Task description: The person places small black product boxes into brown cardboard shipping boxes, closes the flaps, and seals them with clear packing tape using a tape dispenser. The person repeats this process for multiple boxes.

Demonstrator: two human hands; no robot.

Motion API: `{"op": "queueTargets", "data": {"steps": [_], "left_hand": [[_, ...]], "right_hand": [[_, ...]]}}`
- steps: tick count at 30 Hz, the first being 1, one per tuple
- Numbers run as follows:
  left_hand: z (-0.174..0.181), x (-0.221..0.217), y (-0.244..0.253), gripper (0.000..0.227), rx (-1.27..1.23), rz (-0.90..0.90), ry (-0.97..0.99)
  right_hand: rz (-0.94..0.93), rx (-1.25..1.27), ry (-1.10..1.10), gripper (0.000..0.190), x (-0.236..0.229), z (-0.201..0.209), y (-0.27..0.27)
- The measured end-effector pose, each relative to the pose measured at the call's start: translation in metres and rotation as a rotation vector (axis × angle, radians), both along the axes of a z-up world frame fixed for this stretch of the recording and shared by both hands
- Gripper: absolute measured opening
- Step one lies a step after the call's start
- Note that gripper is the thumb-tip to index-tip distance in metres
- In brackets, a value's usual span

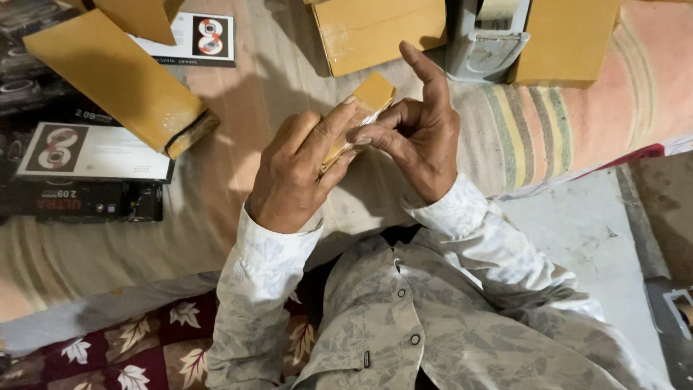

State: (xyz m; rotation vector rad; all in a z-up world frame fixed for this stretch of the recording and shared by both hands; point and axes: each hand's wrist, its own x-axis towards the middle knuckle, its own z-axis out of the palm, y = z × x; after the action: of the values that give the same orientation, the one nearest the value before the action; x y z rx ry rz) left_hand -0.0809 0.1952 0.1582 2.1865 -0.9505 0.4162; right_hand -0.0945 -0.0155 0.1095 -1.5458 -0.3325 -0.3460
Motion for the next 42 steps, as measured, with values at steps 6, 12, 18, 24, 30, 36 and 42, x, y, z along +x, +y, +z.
{"op": "queueTargets", "data": {"steps": [6, 12, 18, 24, 30, 36, 42], "left_hand": [[0.009, 0.000, 0.005, 0.079, 0.005, 0.039, 0.003], [0.008, -0.012, 0.007, 0.084, 0.080, 0.034, 0.033], [0.018, -0.003, 0.012, 0.085, 0.097, -0.017, -0.002], [0.027, 0.000, 0.019, 0.063, 0.362, 0.174, -0.048], [0.003, 0.044, -0.009, 0.052, 0.502, 0.405, -0.271], [-0.031, 0.051, 0.039, 0.047, 0.199, 0.516, -0.042], [-0.120, 0.029, 0.029, 0.045, -0.450, 0.687, 0.409]], "right_hand": [[-0.332, -0.589, 0.131, 0.110, 0.029, -0.048, -0.021], [0.047, -0.170, -0.169, 0.112, 0.026, -0.052, -0.017], [0.173, -0.006, -0.043, 0.090, 0.061, -0.036, 0.023], [0.261, -0.169, -0.089, 0.070, 0.069, -0.047, 0.021], [0.286, -0.187, -0.010, 0.063, 0.055, -0.077, 0.020], [0.078, -0.258, -0.066, 0.047, 0.051, -0.077, 0.021], [-0.287, -0.838, -0.118, 0.029, 0.063, -0.040, 0.012]]}}
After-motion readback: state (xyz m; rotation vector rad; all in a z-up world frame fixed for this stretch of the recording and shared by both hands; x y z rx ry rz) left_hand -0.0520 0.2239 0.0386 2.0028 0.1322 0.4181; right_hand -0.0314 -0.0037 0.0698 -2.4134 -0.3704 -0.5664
